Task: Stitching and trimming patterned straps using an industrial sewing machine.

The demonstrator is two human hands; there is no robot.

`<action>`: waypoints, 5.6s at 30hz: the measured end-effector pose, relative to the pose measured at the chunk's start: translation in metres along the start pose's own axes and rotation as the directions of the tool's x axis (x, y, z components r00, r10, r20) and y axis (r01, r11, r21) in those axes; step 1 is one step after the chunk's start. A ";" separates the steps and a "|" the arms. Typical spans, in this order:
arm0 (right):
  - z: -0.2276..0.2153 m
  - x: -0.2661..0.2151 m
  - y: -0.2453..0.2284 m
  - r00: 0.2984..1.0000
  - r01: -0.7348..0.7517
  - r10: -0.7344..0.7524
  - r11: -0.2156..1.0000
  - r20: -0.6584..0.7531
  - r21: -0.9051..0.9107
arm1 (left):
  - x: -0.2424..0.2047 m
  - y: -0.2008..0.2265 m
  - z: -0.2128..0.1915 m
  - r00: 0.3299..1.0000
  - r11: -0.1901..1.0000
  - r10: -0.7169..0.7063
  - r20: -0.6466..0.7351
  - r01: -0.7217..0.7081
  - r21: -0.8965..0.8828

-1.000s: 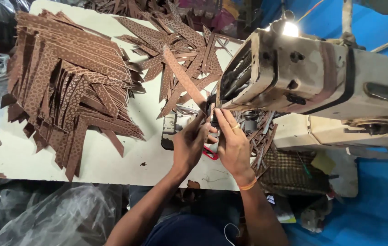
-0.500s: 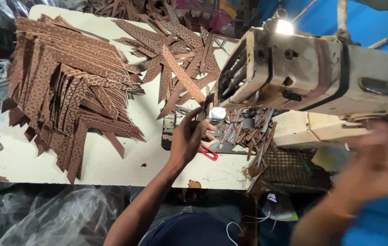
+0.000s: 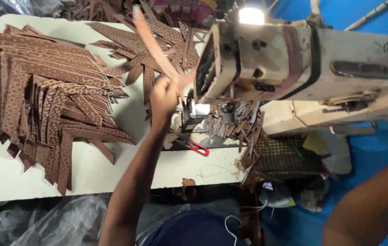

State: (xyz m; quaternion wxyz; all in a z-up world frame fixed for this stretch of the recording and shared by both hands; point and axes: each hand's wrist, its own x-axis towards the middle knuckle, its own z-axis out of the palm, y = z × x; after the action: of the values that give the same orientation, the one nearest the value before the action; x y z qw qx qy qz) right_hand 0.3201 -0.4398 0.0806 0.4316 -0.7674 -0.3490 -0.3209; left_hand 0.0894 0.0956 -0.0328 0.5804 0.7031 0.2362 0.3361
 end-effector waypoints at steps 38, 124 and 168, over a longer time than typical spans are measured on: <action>0.242 -0.206 -0.228 0.624 -0.518 0.252 0.842 0.739 0.150 | -0.204 -0.019 -0.016 0.828 0.766 -0.541 0.148 0.558 -0.320; 0.247 -0.120 -0.327 0.794 0.405 -0.347 0.914 0.499 -0.010 | -0.220 -0.041 -0.061 0.658 0.727 -0.683 0.316 0.655 0.206; 0.218 -0.201 -0.288 0.142 -0.990 0.446 0.080 0.884 0.118 | -0.177 0.041 -0.050 0.770 0.767 -0.578 0.271 0.626 -0.141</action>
State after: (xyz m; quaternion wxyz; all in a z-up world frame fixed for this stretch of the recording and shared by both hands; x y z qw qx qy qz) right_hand 0.0174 -0.1881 -0.0445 0.6352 -0.6333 -0.0758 0.4355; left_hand -0.0673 -0.0081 -0.0230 0.7544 0.5511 0.3477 0.0789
